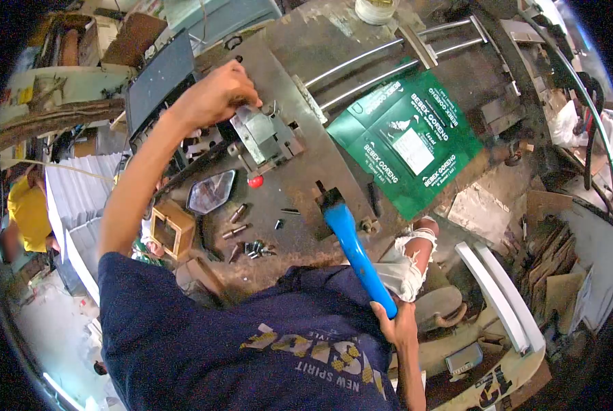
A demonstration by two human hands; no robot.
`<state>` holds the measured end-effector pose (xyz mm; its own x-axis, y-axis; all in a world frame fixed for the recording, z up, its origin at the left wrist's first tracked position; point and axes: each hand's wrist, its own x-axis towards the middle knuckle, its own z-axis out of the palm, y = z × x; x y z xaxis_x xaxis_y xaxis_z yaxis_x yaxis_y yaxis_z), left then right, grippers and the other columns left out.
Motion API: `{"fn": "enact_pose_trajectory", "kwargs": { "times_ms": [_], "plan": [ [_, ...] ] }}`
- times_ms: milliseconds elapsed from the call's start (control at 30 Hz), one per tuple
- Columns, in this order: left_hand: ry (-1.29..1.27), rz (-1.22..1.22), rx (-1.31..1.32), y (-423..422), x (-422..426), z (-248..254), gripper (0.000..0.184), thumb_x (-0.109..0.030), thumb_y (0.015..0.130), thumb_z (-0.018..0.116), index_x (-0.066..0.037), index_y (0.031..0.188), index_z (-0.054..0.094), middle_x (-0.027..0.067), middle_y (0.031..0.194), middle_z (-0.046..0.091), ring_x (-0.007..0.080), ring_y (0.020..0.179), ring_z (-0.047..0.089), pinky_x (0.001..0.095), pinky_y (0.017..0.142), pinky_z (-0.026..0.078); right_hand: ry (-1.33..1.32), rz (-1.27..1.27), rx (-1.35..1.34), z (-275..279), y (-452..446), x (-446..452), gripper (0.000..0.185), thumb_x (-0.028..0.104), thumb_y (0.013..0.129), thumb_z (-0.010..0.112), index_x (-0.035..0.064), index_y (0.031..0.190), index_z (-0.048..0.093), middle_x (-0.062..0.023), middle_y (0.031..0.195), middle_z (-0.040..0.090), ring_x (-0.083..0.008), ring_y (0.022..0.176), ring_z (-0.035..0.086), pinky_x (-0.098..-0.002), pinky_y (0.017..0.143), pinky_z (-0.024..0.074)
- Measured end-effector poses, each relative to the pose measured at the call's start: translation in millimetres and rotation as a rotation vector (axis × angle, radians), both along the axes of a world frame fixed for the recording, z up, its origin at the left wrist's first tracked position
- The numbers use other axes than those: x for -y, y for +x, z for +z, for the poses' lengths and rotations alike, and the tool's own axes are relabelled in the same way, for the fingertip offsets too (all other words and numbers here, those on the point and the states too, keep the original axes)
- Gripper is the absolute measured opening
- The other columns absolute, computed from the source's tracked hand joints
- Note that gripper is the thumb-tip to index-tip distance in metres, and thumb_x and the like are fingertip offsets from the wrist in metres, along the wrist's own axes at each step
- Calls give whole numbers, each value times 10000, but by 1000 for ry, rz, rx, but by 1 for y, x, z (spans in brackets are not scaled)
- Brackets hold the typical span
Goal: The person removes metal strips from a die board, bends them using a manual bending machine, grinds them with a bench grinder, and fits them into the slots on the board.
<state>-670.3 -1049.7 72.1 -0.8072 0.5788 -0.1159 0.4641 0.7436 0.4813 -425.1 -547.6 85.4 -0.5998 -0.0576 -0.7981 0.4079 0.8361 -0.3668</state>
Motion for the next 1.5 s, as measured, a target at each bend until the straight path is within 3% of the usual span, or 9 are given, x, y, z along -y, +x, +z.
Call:
{"fn": "enact_pose_trajectory", "kwargs": {
  "times_ms": [200,267,467,533,600,900,1067,1167,1500],
  "plan": [
    [-140,-146,-36,-27,-4,2,332,-7,592,735,-74,917,733,26,866,693,268,919,588,361,942,426,-53,-78,-171,-13,6,0,631,477,839,700,-25,1215,634,-289,1107,630,-429,1100,570,-460,952,442],
    [-318,-166,116,-27,-13,8,303,-31,607,733,-73,908,732,27,875,698,267,934,593,366,945,425,-63,-27,-22,-7,-2,0,592,454,837,702,-32,1172,657,-293,1081,638,-426,1047,597,-462,932,455],
    [-276,-285,-27,-35,-13,3,232,-37,665,659,-71,885,725,39,878,697,271,948,596,373,929,439,-51,-58,-219,-16,11,0,514,384,849,710,-42,1132,669,-279,1001,664,-403,940,637,-449,885,480],
    [-307,-309,-69,-34,-11,0,215,-16,663,634,-67,855,717,46,886,699,274,937,600,370,931,437,-125,-31,-105,-1,-6,7,492,365,851,715,-44,1122,671,-261,969,674,-390,897,644,-443,870,486],
    [-268,-285,-68,-35,-10,-6,215,-3,677,606,-63,850,719,52,884,691,279,930,599,370,940,437,-74,-26,78,-1,-9,5,493,358,849,718,-37,1139,665,-250,981,676,-380,901,643,-439,870,485],
    [-205,-334,-145,-37,-22,-1,172,13,710,568,-49,788,708,74,834,647,279,945,598,380,961,437,-150,-42,-82,-15,4,-1,539,379,841,701,-37,1180,646,-263,992,676,-384,930,650,-440,886,486],
    [-278,-505,-186,-47,-23,-5,112,-85,747,577,-47,742,683,79,814,632,279,932,603,378,962,435,-153,-12,-276,-8,-2,11,538,415,836,686,-38,1126,678,-291,995,668,-404,959,640,-464,890,480],
    [-179,-482,-213,-46,-24,-6,119,-123,759,579,-57,691,650,73,798,625,267,924,607,381,973,429,-21,-10,74,8,-14,12,519,421,831,686,-36,1075,699,-298,971,662,-411,944,631,-479,877,475],
    [-364,-703,-329,-55,-34,7,114,-155,744,614,-76,664,637,52,805,634,230,908,615,367,995,421,-3,20,-9,-6,2,0,544,456,835,692,-34,1070,698,-286,951,656,-414,924,614,-482,874,470]
  ]
}}
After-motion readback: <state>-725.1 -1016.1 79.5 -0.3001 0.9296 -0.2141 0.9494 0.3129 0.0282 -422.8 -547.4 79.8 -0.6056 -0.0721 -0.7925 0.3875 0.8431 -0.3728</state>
